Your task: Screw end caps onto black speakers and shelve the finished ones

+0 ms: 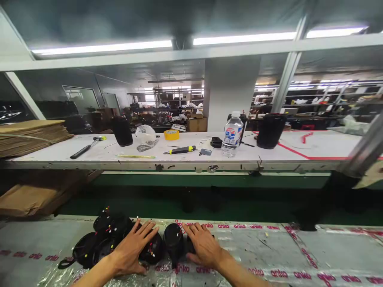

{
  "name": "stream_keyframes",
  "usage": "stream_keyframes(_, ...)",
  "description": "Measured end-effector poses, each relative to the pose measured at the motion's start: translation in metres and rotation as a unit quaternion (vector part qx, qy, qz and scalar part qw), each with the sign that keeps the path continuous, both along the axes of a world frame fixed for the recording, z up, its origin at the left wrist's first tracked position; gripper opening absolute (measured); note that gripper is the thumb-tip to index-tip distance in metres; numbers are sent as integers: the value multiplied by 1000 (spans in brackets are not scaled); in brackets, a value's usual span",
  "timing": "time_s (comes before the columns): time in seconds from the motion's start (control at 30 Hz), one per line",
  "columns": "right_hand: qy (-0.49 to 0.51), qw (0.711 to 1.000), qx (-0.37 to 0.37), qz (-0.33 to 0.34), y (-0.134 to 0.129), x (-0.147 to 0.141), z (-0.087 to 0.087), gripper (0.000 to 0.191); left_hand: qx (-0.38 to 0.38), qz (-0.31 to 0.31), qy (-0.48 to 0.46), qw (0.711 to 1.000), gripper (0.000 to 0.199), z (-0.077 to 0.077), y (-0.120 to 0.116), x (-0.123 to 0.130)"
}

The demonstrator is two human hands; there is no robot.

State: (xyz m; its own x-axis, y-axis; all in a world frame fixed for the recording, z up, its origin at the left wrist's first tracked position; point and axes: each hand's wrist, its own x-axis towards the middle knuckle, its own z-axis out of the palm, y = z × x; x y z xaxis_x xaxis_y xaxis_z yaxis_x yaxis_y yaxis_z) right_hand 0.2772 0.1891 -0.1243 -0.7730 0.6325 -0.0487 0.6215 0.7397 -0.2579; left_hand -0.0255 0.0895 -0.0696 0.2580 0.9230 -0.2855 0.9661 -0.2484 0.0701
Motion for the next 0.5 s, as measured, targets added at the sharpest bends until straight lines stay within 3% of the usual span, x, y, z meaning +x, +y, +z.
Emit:
stream_keyframes(0.1,4,1000,7,-5,-6,-1,-3,93,-21,-18,14,1000,114,-5,13,-3)
stream_keyframes(0.2,0,999,18,36,-12,-4,0,87,-40,-47,23,998,110,-6,16,-12)
stream_keyframes(0.27,0,999,28,40,-15,-10,0,75,-50,-67,26,996,107,-5,19,-21)
stream_keyframes(0.4,5,999,44,-11,-24,-26,-3,44,-61,-84,36,994,110,-6,34,-30)
stream_keyframes(0.5,5,997,50,-53,-31,-39,-3,37,-60,-90,44,993,115,-7,48,-28)
